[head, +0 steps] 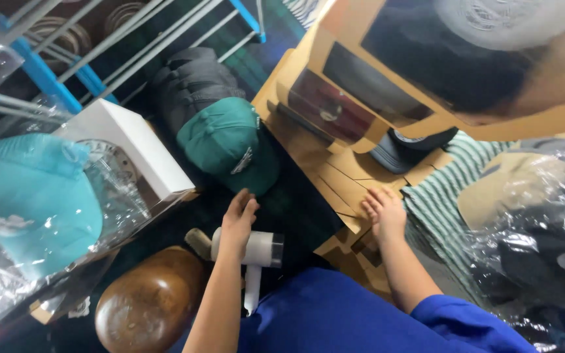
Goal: Cleaning various baseball caps using a small brush and a hair dryer to remove dust and debris.
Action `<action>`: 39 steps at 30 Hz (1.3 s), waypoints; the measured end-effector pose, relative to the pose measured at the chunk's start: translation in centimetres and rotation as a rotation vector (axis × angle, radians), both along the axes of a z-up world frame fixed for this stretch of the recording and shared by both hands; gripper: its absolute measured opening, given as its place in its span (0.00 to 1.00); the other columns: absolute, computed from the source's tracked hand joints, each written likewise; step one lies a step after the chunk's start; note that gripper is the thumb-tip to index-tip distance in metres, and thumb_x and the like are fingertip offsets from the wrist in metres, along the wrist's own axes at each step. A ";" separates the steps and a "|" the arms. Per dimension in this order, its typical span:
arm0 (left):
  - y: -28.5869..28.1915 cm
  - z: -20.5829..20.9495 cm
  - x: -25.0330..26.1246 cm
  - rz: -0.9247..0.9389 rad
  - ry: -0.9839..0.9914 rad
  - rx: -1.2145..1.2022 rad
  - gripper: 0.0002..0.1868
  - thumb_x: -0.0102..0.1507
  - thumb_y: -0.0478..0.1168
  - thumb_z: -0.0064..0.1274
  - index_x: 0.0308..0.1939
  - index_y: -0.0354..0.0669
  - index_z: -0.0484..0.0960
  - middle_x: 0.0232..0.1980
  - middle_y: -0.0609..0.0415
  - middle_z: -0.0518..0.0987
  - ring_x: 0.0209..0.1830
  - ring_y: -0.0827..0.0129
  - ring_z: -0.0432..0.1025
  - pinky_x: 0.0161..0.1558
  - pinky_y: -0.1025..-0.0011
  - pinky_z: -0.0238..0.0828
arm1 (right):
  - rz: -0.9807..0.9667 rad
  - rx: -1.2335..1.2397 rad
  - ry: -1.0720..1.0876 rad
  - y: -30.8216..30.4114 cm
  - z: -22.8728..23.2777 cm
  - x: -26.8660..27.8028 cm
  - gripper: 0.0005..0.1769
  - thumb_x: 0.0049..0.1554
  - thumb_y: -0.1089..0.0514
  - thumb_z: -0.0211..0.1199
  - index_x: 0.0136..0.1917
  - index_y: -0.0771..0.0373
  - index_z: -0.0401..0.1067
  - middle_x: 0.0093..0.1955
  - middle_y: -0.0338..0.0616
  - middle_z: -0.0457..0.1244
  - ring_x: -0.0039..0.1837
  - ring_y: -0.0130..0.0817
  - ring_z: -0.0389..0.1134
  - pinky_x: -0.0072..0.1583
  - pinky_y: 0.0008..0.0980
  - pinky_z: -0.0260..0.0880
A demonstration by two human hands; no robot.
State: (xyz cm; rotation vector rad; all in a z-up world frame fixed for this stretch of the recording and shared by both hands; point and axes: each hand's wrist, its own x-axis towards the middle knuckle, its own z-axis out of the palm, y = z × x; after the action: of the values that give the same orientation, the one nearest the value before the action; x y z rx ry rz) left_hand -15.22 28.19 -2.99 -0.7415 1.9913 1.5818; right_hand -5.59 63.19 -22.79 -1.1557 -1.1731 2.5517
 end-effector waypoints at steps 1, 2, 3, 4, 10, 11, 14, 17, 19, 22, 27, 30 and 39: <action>0.6 1.0 0.2 -0.034 -0.021 0.072 0.29 0.70 0.45 0.47 0.73 0.38 0.66 0.71 0.33 0.70 0.70 0.44 0.67 0.69 0.50 0.65 | -0.070 0.019 -0.131 1.1 0.7 0.0 0.23 0.66 0.54 0.53 0.72 0.62 0.60 0.66 0.55 0.64 0.65 0.48 0.69 0.63 0.50 0.73; 1.0 2.1 0.4 -0.069 -0.043 0.143 0.27 0.71 0.44 0.45 0.71 0.34 0.68 0.69 0.32 0.72 0.70 0.43 0.68 0.69 0.49 0.64 | -0.140 0.036 -0.261 2.1 1.4 0.1 0.26 0.68 0.54 0.55 0.75 0.62 0.55 0.71 0.60 0.61 0.71 0.55 0.65 0.68 0.55 0.68; 1.2 2.3 0.6 -0.079 -0.039 0.141 0.27 0.71 0.44 0.45 0.71 0.34 0.68 0.69 0.32 0.72 0.70 0.43 0.68 0.69 0.49 0.64 | -0.150 0.033 -0.257 2.5 2.5 -0.8 0.26 0.68 0.54 0.55 0.75 0.62 0.55 0.71 0.60 0.61 0.71 0.55 0.65 0.68 0.55 0.68; 1.4 2.5 0.7 -0.114 -0.044 0.153 0.26 0.71 0.43 0.45 0.71 0.34 0.69 0.68 0.33 0.74 0.69 0.44 0.69 0.68 0.50 0.65 | -0.090 -0.026 -0.246 2.7 3.6 -1.7 0.30 0.67 0.51 0.57 0.77 0.63 0.54 0.73 0.59 0.60 0.72 0.54 0.64 0.69 0.54 0.67; 1.3 3.4 2.4 -0.168 -0.035 0.198 0.23 0.71 0.43 0.45 0.69 0.40 0.73 0.65 0.39 0.78 0.65 0.52 0.74 0.64 0.57 0.69 | -0.202 -0.299 -0.196 6.6 -4.3 -8.2 0.31 0.63 0.45 0.64 0.67 0.61 0.53 0.65 0.53 0.64 0.67 0.51 0.70 0.63 0.49 0.77; 1.3 3.8 2.6 -0.174 -0.027 0.205 0.23 0.71 0.43 0.46 0.69 0.41 0.73 0.64 0.41 0.79 0.64 0.54 0.74 0.64 0.59 0.70 | -0.319 -0.333 -0.201 7.2 -6.4 -9.4 0.25 0.63 0.49 0.66 0.64 0.61 0.58 0.60 0.50 0.65 0.63 0.50 0.73 0.60 0.47 0.82; 0.8 4.9 3.4 -0.184 -0.004 0.213 0.23 0.71 0.41 0.46 0.69 0.40 0.74 0.63 0.39 0.79 0.63 0.52 0.75 0.63 0.57 0.70 | -0.393 -0.264 -0.124 4.6 -4.1 -9.0 0.23 0.61 0.47 0.67 0.61 0.59 0.63 0.56 0.43 0.65 0.59 0.44 0.74 0.61 0.39 0.82; -0.6 4.5 4.5 -0.164 0.021 0.257 0.22 0.70 0.42 0.48 0.68 0.40 0.75 0.61 0.39 0.80 0.61 0.53 0.76 0.62 0.57 0.71 | 0.044 0.232 -0.478 -2.9 11.4 -5.3 0.29 0.67 0.35 0.52 0.75 0.41 0.51 0.70 0.31 0.59 0.72 0.30 0.63 0.72 0.40 0.68; -1.5 5.0 4.7 -0.157 0.009 0.257 0.23 0.70 0.43 0.47 0.69 0.41 0.74 0.62 0.40 0.80 0.63 0.52 0.75 0.64 0.56 0.69 | -0.062 0.086 -0.317 -2.7 7.1 -1.8 0.27 0.68 0.40 0.54 0.75 0.43 0.51 0.71 0.37 0.57 0.71 0.36 0.65 0.70 0.41 0.71; -2.6 5.3 5.6 -0.144 -0.023 0.257 0.24 0.71 0.44 0.47 0.70 0.42 0.73 0.64 0.41 0.79 0.65 0.51 0.74 0.67 0.53 0.66 | -0.145 -0.088 -0.161 -1.1 0.0 2.9 0.22 0.68 0.47 0.57 0.72 0.45 0.57 0.66 0.41 0.58 0.66 0.42 0.67 0.68 0.43 0.72; -2.8 4.4 6.3 -0.144 -0.058 0.275 0.23 0.71 0.43 0.46 0.70 0.43 0.73 0.64 0.41 0.79 0.65 0.50 0.73 0.68 0.51 0.64 | -0.143 -0.134 -0.150 0.8 -1.8 2.4 0.28 0.67 0.51 0.61 0.75 0.48 0.54 0.68 0.57 0.56 0.70 0.52 0.63 0.71 0.54 0.66; -2.2 3.9 6.6 -0.144 -0.071 0.286 0.24 0.71 0.43 0.45 0.70 0.41 0.72 0.65 0.39 0.78 0.67 0.48 0.72 0.69 0.50 0.63 | -0.273 -0.112 -0.272 1.5 -1.3 -0.8 0.37 0.62 0.47 0.70 0.77 0.50 0.55 0.72 0.61 0.54 0.72 0.58 0.62 0.68 0.62 0.67; -1.9 3.4 6.6 -0.184 -0.015 0.313 0.23 0.71 0.44 0.48 0.68 0.41 0.75 0.62 0.41 0.80 0.63 0.52 0.75 0.63 0.57 0.70 | -0.551 -0.171 -0.213 -1.1 1.4 0.8 0.35 0.57 0.54 0.77 0.71 0.58 0.62 0.70 0.57 0.61 0.69 0.52 0.68 0.67 0.69 0.66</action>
State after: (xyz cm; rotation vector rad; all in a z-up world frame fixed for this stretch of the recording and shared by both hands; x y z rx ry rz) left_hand -8.58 26.29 0.42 -0.4332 1.6910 1.7146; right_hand -4.78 62.09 -21.38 -1.5585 -0.5557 2.1695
